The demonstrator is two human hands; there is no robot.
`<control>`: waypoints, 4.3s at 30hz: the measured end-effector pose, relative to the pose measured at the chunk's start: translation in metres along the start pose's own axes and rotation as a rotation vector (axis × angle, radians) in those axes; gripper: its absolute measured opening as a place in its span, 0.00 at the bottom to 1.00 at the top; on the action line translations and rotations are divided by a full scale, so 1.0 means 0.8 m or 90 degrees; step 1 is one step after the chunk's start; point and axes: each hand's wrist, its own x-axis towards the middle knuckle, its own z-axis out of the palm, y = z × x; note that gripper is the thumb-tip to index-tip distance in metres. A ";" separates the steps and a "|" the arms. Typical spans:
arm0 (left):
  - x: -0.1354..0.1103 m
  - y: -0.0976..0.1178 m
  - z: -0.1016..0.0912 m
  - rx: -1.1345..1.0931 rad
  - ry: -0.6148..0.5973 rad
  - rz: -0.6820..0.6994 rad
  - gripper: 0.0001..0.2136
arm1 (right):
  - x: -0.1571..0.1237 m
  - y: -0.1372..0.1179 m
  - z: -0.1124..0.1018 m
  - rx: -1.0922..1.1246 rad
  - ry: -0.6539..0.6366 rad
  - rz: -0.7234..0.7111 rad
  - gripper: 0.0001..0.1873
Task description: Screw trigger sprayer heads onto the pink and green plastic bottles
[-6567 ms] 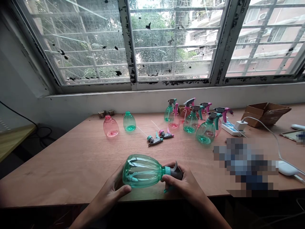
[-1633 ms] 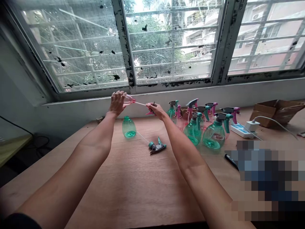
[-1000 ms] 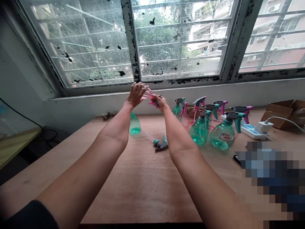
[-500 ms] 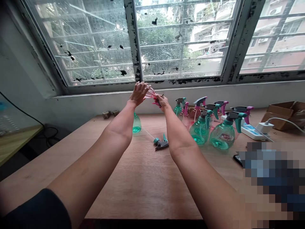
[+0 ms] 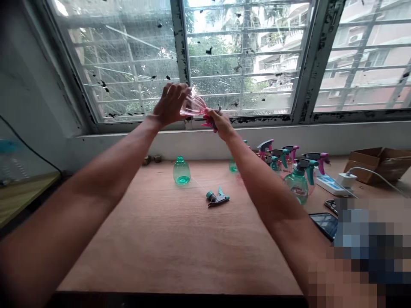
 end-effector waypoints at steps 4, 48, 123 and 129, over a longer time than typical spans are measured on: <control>-0.046 0.056 -0.105 0.000 0.077 0.001 0.37 | -0.073 -0.082 0.005 0.006 -0.026 -0.044 0.14; -0.349 0.364 -0.062 -0.998 -0.073 -0.663 0.41 | -0.470 -0.012 -0.061 -0.082 0.050 0.284 0.20; -0.349 0.365 -0.060 -0.913 -0.044 -0.675 0.41 | -0.474 -0.020 -0.060 -0.155 0.028 0.267 0.18; -0.348 0.365 -0.065 -0.862 -0.034 -0.664 0.37 | -0.473 -0.018 -0.060 -0.134 0.023 0.277 0.18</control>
